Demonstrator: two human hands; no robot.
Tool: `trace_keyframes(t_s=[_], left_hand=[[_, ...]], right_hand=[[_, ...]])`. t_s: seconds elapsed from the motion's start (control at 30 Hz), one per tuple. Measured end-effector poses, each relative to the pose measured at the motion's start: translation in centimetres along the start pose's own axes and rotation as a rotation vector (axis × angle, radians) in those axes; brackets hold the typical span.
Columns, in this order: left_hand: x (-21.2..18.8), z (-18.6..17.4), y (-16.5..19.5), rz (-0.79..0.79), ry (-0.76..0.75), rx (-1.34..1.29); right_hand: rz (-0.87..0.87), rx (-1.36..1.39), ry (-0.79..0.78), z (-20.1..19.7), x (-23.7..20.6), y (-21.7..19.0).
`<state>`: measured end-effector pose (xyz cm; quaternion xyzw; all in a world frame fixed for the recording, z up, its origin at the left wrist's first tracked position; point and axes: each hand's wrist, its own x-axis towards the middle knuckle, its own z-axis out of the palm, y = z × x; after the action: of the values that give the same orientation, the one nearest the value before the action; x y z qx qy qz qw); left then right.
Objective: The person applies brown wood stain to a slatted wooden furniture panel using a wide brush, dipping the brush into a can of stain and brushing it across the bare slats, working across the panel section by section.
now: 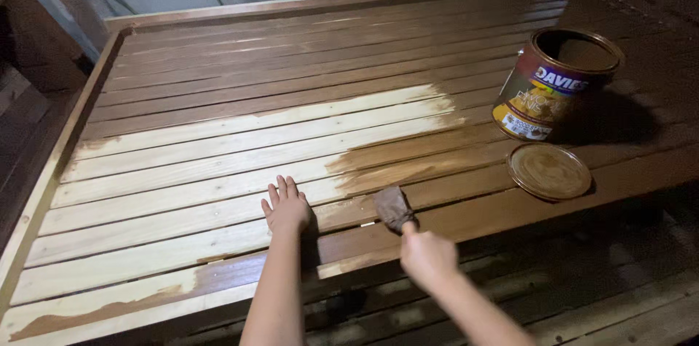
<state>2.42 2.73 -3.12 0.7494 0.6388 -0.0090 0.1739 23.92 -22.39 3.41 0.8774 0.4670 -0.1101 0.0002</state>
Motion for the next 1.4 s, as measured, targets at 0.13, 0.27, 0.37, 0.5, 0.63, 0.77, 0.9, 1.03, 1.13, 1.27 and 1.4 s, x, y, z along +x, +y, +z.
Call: trace_keyframes(t_s=[0.13, 0.27, 0.37, 0.5, 0.63, 0.77, 0.9, 1.03, 1.13, 1.27, 1.4], left_hand=[[0.1, 0.2, -0.1, 0.003, -0.008, 0.01], [0.2, 0.6, 0.5, -0.023, 0.022, 0.009], [0.2, 0.5, 0.6, -0.019, 0.034, 0.01], [0.0, 0.1, 0.1, -0.005, -0.005, 0.009], [0.1, -0.1, 0.4, -0.019, -0.006, 0.009], [0.1, 0.0, 0.5, -0.014, 0.001, -0.002], [-0.3, -0.2, 0.3, -0.004, -0.016, 0.0], [-0.6, -0.4, 0.6, -0.018, -0.012, -0.001], [-0.5, -0.5, 0.7, -0.02, 0.013, -0.023], [-0.4, -0.2, 0.4, -0.01, 0.019, -0.029], [-0.2, 0.0, 0.6, -0.022, 0.008, -0.01]], right_hand=[[0.171, 0.089, 0.071, -5.6, 2.5, 8.0], [0.256, -0.027, 0.084, -6.5, 3.1, 8.1], [0.093, -0.154, -0.032, -3.8, 1.6, 2.0], [0.052, -0.127, -0.086, -6.2, 1.1, 2.2], [0.154, -0.146, 0.05, -8.7, 2.2, 5.2], [0.019, -0.276, -0.037, -6.5, 2.0, 2.8], [0.151, -0.111, 0.002, -8.8, 3.1, 5.2], [0.241, -0.214, -0.015, -9.4, 2.5, 6.6], [0.069, -0.162, -0.014, -6.0, 0.3, 4.2], [0.185, 0.079, -0.005, -5.3, 0.0, 6.9], [0.46, 0.0, 0.069, -8.7, 2.5, 14.5]])
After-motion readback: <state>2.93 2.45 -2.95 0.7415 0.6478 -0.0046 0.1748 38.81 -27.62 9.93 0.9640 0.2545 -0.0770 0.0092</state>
